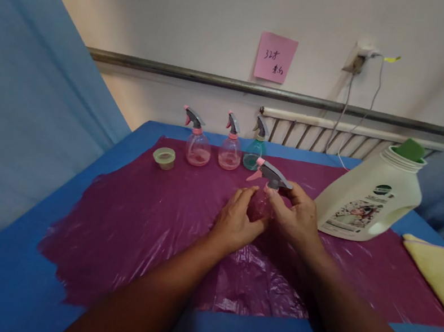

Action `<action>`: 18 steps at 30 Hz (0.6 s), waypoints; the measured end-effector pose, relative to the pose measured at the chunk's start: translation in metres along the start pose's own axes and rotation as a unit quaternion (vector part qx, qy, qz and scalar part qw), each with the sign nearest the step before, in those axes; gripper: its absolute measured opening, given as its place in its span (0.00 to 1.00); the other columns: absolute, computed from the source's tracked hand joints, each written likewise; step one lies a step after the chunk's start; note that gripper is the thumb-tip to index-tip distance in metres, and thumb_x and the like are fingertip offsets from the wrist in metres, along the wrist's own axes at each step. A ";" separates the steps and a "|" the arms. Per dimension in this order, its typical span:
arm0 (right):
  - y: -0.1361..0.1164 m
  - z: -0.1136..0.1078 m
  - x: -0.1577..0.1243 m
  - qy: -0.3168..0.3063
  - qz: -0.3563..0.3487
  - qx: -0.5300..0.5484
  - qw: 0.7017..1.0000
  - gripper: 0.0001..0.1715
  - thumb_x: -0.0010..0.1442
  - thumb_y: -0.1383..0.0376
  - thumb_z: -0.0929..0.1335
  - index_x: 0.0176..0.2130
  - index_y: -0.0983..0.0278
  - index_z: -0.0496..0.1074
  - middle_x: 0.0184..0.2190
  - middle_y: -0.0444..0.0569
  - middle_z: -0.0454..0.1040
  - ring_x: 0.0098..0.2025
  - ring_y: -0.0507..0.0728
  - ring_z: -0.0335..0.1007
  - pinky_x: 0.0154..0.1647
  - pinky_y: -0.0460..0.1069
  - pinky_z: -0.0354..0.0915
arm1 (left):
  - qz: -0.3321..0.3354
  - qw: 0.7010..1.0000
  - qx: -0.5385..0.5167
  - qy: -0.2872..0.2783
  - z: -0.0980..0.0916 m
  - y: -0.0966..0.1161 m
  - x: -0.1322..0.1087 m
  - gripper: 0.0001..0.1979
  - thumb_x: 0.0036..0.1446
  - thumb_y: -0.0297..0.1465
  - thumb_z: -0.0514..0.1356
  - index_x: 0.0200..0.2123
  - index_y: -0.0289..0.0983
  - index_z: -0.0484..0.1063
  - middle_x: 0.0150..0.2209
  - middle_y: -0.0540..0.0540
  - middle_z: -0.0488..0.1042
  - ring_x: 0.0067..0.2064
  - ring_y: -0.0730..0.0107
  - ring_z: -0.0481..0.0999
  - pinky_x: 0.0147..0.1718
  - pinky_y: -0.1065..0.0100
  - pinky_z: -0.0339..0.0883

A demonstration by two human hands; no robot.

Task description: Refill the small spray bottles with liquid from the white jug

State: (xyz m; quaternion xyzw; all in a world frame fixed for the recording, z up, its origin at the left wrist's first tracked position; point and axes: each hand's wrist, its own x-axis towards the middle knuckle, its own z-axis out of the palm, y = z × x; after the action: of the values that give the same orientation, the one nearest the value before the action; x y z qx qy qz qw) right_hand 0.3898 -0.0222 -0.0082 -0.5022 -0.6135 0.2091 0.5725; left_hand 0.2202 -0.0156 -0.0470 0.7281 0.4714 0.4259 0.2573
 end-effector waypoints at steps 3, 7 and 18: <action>0.004 0.002 -0.002 -0.040 0.000 0.043 0.998 0.18 0.72 0.51 0.73 0.55 0.57 0.82 0.51 0.50 0.87 0.52 0.62 0.83 0.59 0.59 0.75 | 0.024 1.000 -0.008 -0.005 0.000 -0.001 0.000 0.38 0.59 0.33 0.77 0.70 0.46 0.69 0.69 0.39 0.75 0.72 0.47 0.75 0.73 0.46 0.68; 0.015 0.008 -0.003 -0.006 0.020 0.101 0.995 0.28 0.62 0.52 0.81 0.56 0.57 0.76 0.54 0.52 0.85 0.56 0.63 0.83 0.64 0.62 0.74 | 0.027 1.000 -0.010 -0.010 0.000 -0.001 0.000 0.38 0.61 0.34 0.76 0.72 0.46 0.69 0.70 0.39 0.74 0.71 0.46 0.75 0.71 0.45 0.70; 0.016 0.010 -0.004 -0.005 0.032 0.096 0.995 0.24 0.63 0.54 0.79 0.57 0.55 0.78 0.54 0.52 0.85 0.56 0.64 0.83 0.63 0.63 0.76 | 0.012 1.000 -0.025 0.000 0.001 -0.001 -0.002 0.39 0.59 0.33 0.76 0.71 0.45 0.68 0.67 0.39 0.75 0.69 0.47 0.76 0.70 0.46 0.71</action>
State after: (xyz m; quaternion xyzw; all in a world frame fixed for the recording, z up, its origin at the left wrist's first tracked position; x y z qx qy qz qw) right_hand 0.3860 -0.0162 -0.0261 -0.4629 -0.5773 0.2881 0.6079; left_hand 0.2198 -0.0167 -0.0490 0.7273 0.4517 0.4404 0.2703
